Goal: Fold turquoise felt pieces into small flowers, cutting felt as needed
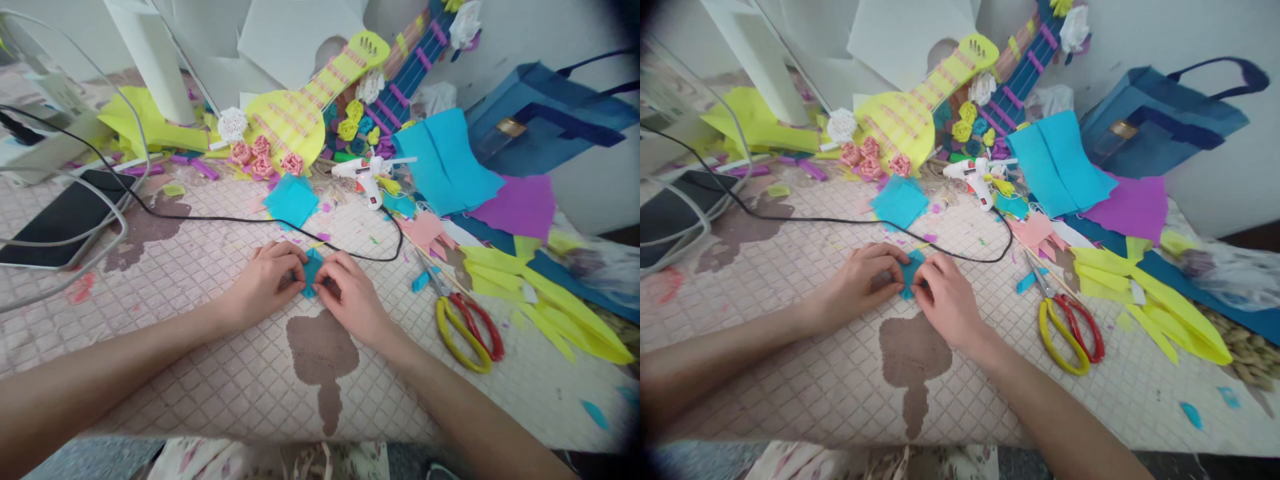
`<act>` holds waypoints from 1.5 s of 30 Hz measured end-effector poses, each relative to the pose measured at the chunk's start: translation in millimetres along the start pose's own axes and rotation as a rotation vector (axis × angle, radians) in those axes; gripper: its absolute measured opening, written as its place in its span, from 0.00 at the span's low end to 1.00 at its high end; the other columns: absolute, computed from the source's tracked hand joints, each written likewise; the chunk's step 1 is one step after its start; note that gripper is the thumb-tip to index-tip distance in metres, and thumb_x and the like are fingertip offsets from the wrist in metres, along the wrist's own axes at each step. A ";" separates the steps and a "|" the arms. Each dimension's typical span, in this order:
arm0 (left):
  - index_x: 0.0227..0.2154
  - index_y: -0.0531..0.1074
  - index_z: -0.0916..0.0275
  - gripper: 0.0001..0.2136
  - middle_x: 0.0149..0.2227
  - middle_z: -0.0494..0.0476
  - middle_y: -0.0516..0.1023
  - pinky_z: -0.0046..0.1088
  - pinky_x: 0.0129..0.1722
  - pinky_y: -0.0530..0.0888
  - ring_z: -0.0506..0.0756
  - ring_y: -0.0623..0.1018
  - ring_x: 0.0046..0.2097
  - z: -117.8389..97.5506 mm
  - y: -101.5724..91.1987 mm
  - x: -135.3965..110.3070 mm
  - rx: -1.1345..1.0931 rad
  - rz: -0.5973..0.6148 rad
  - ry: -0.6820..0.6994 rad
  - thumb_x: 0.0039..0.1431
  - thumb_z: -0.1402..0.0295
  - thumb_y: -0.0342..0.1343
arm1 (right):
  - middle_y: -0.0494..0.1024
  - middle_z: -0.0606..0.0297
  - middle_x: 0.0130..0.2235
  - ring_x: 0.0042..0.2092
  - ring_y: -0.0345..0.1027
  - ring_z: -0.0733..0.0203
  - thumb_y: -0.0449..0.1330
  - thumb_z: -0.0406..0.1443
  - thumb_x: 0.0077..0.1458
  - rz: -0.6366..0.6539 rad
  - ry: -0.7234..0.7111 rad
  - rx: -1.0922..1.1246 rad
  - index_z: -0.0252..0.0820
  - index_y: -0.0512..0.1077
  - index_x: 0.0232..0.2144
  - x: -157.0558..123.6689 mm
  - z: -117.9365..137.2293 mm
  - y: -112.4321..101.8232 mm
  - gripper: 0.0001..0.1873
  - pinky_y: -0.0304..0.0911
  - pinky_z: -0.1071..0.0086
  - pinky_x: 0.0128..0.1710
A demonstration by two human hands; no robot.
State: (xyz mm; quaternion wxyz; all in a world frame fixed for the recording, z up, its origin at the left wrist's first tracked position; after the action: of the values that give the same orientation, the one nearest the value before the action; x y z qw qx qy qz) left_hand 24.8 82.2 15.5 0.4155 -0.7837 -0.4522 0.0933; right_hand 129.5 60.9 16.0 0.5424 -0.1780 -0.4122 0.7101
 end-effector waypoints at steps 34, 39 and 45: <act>0.28 0.72 0.62 0.05 0.44 0.56 0.72 0.41 0.49 0.64 0.58 0.70 0.48 -3.0 0.8 -3.0 0.052 -0.003 0.016 0.54 0.76 0.53 | 0.65 0.61 0.40 0.47 0.62 0.56 0.59 0.29 0.51 0.008 -0.023 -0.042 0.43 0.65 0.33 -4.1 3.9 2.8 0.07 0.63 0.62 0.47; 0.28 0.72 0.62 0.03 0.45 0.56 0.72 0.41 0.48 0.64 0.58 0.71 0.48 -3.2 -0.2 -2.3 0.046 0.007 0.007 0.54 0.75 0.54 | 0.64 0.60 0.42 0.49 0.61 0.55 0.63 0.31 0.48 0.071 -0.021 0.013 0.43 0.66 0.36 -5.5 3.6 0.9 0.12 0.61 0.61 0.50; 0.29 0.71 0.61 0.01 0.45 0.56 0.71 0.42 0.49 0.64 0.59 0.70 0.49 -3.2 0.7 -2.6 0.059 0.017 0.007 0.53 0.72 0.57 | 0.65 0.59 0.41 0.48 0.61 0.57 0.55 0.30 0.56 0.073 -0.023 0.051 0.42 0.66 0.35 -5.3 3.6 -1.3 0.04 0.62 0.62 0.48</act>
State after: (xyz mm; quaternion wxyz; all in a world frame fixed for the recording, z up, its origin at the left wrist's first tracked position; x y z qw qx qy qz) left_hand 25.5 78.2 16.4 0.4391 -0.7753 -0.4411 0.1075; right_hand 129.6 54.7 18.2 0.5156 -0.1709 -0.3935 0.7417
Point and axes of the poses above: each hand's wrist, its own x-axis towards the middle knuckle, its own y-axis out of the palm, z = x × y, the point moved 9 cm from there along x, towards the middle knuckle
